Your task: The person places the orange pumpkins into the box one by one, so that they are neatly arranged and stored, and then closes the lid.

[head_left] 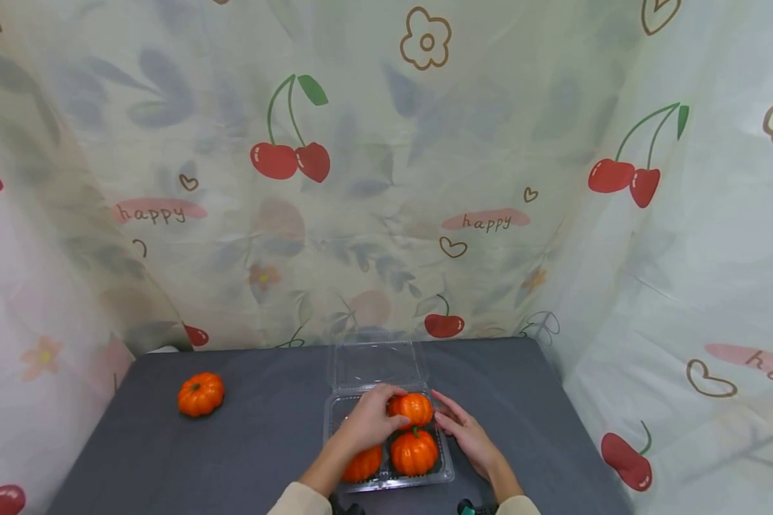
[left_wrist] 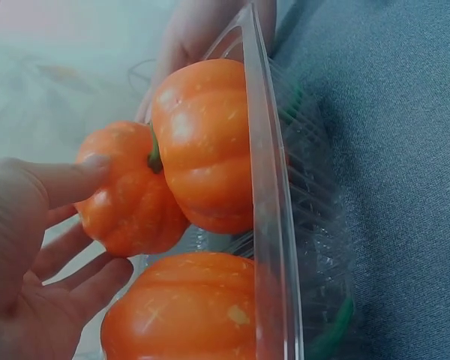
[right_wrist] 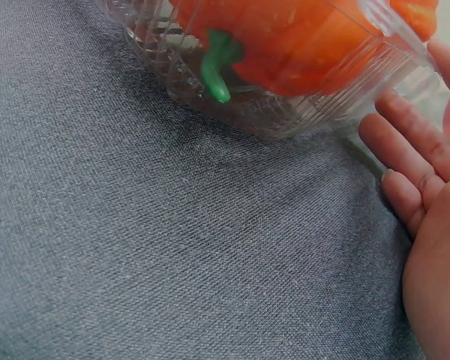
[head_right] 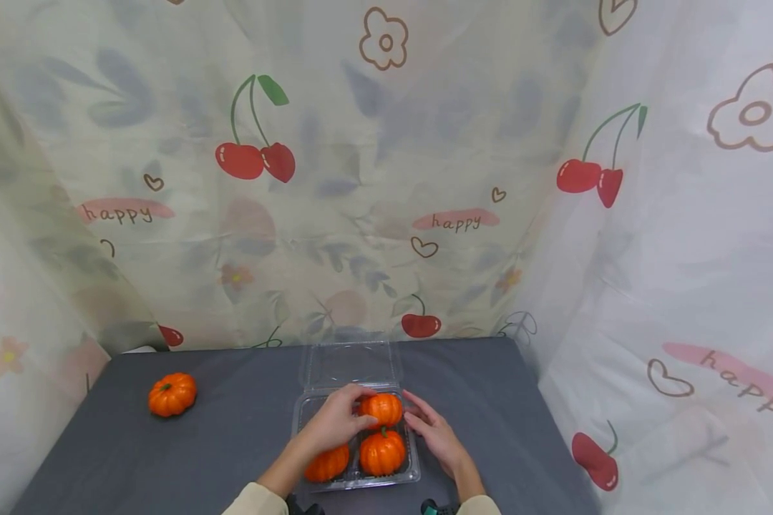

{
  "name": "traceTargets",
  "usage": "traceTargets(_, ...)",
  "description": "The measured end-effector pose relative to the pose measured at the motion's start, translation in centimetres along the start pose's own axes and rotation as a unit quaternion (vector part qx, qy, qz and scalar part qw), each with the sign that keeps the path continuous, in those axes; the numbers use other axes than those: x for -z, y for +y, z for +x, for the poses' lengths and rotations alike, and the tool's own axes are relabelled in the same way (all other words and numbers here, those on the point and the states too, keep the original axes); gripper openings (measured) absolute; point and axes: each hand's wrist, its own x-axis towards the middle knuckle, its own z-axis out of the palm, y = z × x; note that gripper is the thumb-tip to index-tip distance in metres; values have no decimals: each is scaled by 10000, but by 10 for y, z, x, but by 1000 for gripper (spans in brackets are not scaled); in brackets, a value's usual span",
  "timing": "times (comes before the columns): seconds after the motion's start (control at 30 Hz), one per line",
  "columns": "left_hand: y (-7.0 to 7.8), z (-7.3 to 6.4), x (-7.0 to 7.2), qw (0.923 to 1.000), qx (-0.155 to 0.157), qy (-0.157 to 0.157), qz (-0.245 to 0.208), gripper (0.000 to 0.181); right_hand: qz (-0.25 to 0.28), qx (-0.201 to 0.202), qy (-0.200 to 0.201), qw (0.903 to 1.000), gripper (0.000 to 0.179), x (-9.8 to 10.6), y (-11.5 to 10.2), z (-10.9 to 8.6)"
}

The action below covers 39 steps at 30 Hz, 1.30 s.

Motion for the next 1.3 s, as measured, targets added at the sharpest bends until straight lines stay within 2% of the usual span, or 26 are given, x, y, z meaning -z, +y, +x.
traceTargets(0.47, -1, -1, -2, 9997, -202, 104, -41, 38, 72, 56, -96, 9999, 61, 0, 2, 0)
traceTargets(0.73, -2, -2, 8, 9995, -288, 127, -92, 35, 150, 165, -210, 9995, 60, 1, 3, 0)
traceTargets(0.8, -2, -4, 11, 9993, -303, 211, -93, 36, 153, 191, -231, 9994, 60, 1, 4, 0)
traceTargets(0.93, -3, -6, 19, 9973, -453, 574, 73, 39, 142, 210, -218, 9994, 59, 0, 4, -1)
traceTargets(1.1, -7, -7, 29, 9939, -352, 991, 319, 43, 131, 198, -186, 9995, 59, 0, 3, 0)
traceTargets(1.3, -16, -9, 43, 9839, -275, 1540, 867, 53, 103, 220, -160, 9996, 59, 0, 2, 1)
